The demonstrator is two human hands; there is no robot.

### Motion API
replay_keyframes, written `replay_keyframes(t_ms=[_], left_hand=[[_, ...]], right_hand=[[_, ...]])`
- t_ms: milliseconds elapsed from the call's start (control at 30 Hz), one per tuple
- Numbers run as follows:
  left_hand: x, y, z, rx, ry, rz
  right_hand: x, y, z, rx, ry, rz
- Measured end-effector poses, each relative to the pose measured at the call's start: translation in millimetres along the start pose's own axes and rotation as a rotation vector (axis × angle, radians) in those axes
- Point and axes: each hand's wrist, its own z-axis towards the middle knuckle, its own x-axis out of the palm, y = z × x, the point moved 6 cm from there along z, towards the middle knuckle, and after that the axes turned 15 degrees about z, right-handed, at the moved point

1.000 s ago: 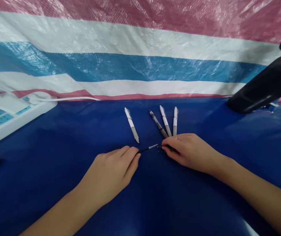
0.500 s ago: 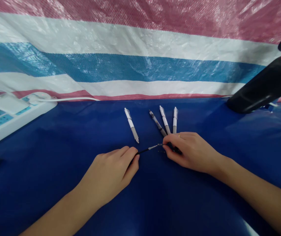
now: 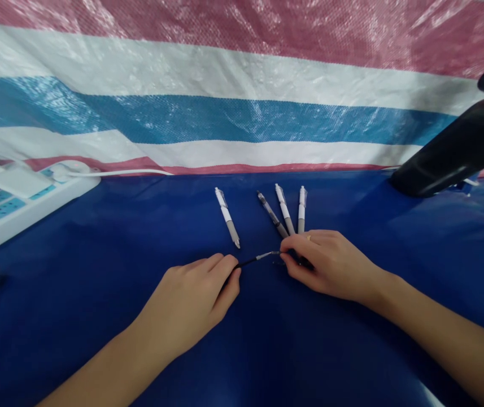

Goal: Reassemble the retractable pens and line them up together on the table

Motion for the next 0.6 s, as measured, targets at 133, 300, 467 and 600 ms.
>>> replay_keyframes(t_ms=[133,300,467,600], left_hand=[[1.0,-0.9,-0.3,0.012,0.002,0.009],[-0.4,-3.2,-1.1,0.049,-0.025,0.006],[-3.1,-5.0,-1.7,0.078,-0.030,-0.011],[-4.6,-8.2,-2.5,0.112,-0.050,-0.019]], right_hand=[[1.7,0.8,-0.4,-0.019,0.004,0.005],[2.5,2.8,-1.3,-0.063,0.013,0.019],[1.4,5.0,-2.0,-0.096,0.002,0.037],[1.8,8.8,-3.4,-0.149,0.015,0.063]])
